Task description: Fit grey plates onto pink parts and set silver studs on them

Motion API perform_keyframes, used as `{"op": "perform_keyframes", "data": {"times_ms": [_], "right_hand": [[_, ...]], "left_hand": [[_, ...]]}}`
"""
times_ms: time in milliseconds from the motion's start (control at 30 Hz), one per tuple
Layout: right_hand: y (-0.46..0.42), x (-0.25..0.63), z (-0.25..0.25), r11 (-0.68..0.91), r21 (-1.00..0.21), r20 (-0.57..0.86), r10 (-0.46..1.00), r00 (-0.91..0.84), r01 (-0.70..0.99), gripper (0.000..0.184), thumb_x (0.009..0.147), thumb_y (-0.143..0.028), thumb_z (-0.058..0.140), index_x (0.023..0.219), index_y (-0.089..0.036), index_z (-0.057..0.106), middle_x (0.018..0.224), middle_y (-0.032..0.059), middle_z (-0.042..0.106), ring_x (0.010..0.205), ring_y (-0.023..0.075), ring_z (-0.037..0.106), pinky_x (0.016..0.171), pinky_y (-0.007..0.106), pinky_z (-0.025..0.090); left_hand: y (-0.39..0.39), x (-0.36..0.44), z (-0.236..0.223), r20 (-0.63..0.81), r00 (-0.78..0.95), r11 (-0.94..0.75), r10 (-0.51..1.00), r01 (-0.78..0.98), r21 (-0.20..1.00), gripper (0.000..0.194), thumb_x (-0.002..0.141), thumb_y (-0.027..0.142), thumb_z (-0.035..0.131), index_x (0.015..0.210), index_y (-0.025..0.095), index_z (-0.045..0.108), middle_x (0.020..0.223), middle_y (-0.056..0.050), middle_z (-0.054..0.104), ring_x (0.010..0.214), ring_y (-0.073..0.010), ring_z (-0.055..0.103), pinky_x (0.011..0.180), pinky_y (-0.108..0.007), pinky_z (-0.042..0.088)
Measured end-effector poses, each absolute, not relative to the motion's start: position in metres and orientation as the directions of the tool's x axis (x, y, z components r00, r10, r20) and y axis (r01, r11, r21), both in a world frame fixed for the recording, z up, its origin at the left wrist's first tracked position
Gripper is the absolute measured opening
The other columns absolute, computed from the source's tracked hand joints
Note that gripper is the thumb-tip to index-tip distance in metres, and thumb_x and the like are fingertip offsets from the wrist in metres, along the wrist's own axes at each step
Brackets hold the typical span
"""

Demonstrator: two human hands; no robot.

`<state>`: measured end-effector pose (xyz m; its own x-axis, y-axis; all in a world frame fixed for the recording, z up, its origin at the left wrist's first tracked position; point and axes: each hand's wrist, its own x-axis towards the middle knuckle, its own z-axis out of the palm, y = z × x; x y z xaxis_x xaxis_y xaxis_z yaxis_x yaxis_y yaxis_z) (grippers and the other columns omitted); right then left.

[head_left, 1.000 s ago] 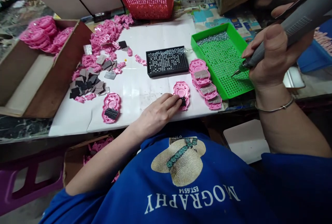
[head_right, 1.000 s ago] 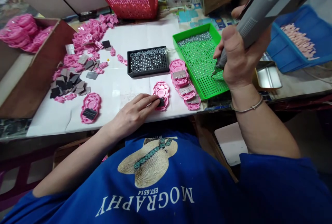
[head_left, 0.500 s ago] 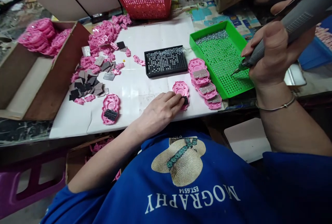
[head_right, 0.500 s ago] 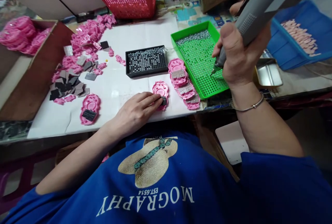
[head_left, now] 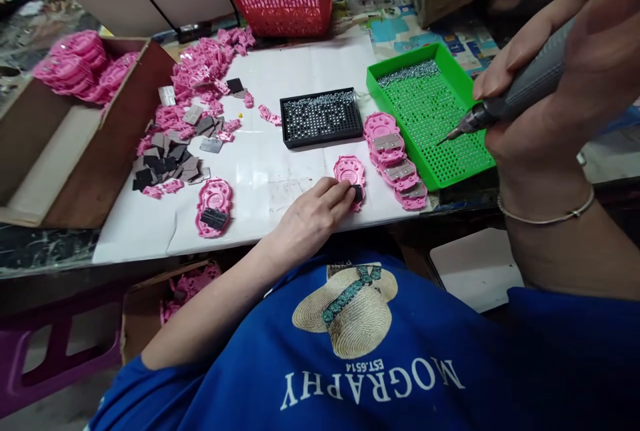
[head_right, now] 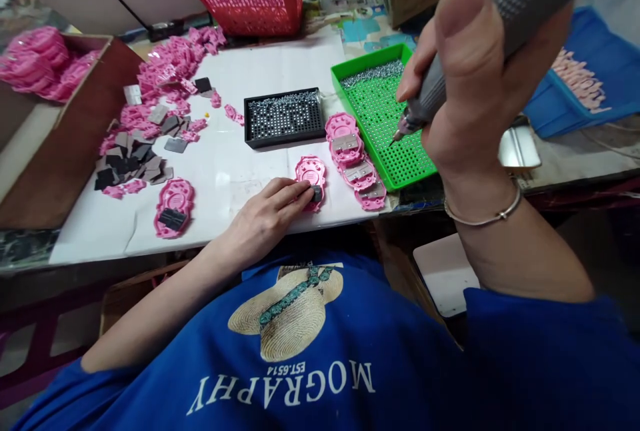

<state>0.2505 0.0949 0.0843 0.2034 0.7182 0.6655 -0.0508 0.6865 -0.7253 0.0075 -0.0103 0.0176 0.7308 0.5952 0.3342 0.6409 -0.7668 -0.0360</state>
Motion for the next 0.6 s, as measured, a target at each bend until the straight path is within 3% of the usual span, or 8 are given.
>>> {"op": "perform_keyframes", "data": {"times_ms": [100,167,233,333,467,600], "right_hand": [[0.074,0.225,0.09,0.772,-0.626,0.754,0.635,0.166,-0.108,0.021,0.081,-0.046,0.072,0.093,-0.029,0.073,0.109,-0.0059,0.064,0.051,0.0013,0.052,0.038,0.018,0.042],[0.065,0.208,0.087,0.731,-0.665,0.714,0.683,0.153,-0.154,0.022,0.082,-0.048,0.07,0.093,-0.029,0.073,0.105,-0.0068,0.065,0.047,0.0007,0.05,0.036,0.019,0.04],[0.06,0.194,0.082,0.685,-0.687,0.675,0.725,0.135,-0.242,0.025,0.08,-0.049,0.072,0.094,-0.029,0.071,0.086,-0.0063,0.065,0.042,0.0032,0.048,0.032,0.021,0.036],[0.057,0.182,0.077,0.65,-0.678,0.686,0.727,0.024,-0.343,0.026,0.079,-0.044,0.074,0.096,-0.026,0.068,0.057,-0.0069,0.052,0.037,0.0083,0.042,0.033,0.027,0.031],[0.056,0.176,0.07,0.579,-0.741,0.637,0.767,-0.082,-0.341,0.024,0.082,-0.042,0.07,0.101,-0.027,0.066,0.057,-0.0064,0.053,0.04,0.0117,0.043,0.04,0.031,0.033],[0.056,0.175,0.064,0.562,-0.781,0.603,0.792,-0.093,-0.272,0.029,0.079,-0.051,0.07,0.102,-0.034,0.062,0.061,-0.0062,0.05,0.044,0.0142,0.048,0.046,0.031,0.039]], "left_hand": [[-0.01,0.007,0.016,0.333,0.73,-0.767,0.597,0.641,-0.03,0.033,0.098,0.009,0.037,0.12,0.001,0.061,0.121,-0.018,0.065,0.103,-0.0226,0.056,0.09,-0.034,0.055],[-0.01,0.008,0.016,0.339,0.731,-0.767,0.593,0.64,-0.04,0.034,0.099,0.008,0.035,0.119,0.001,0.061,0.119,-0.018,0.065,0.101,-0.0224,0.057,0.089,-0.034,0.056],[-0.011,0.01,0.017,0.351,0.731,-0.766,0.585,0.641,-0.059,0.034,0.098,0.008,0.036,0.117,-0.001,0.062,0.117,-0.018,0.066,0.099,-0.0224,0.057,0.087,-0.034,0.056],[-0.011,0.011,0.018,0.338,0.729,-0.755,0.596,0.652,-0.075,0.034,0.098,0.007,0.036,0.118,-0.001,0.062,0.116,-0.019,0.066,0.097,-0.0221,0.058,0.086,-0.033,0.056],[-0.012,0.012,0.019,0.307,0.729,-0.746,0.611,0.661,-0.084,0.034,0.098,0.008,0.037,0.12,-0.002,0.061,0.116,-0.02,0.066,0.097,-0.0224,0.059,0.086,-0.034,0.055],[-0.013,0.011,0.02,0.3,0.735,-0.747,0.608,0.657,-0.099,0.034,0.098,0.008,0.037,0.12,-0.003,0.06,0.115,-0.021,0.066,0.097,-0.0231,0.059,0.086,-0.034,0.055]]}}
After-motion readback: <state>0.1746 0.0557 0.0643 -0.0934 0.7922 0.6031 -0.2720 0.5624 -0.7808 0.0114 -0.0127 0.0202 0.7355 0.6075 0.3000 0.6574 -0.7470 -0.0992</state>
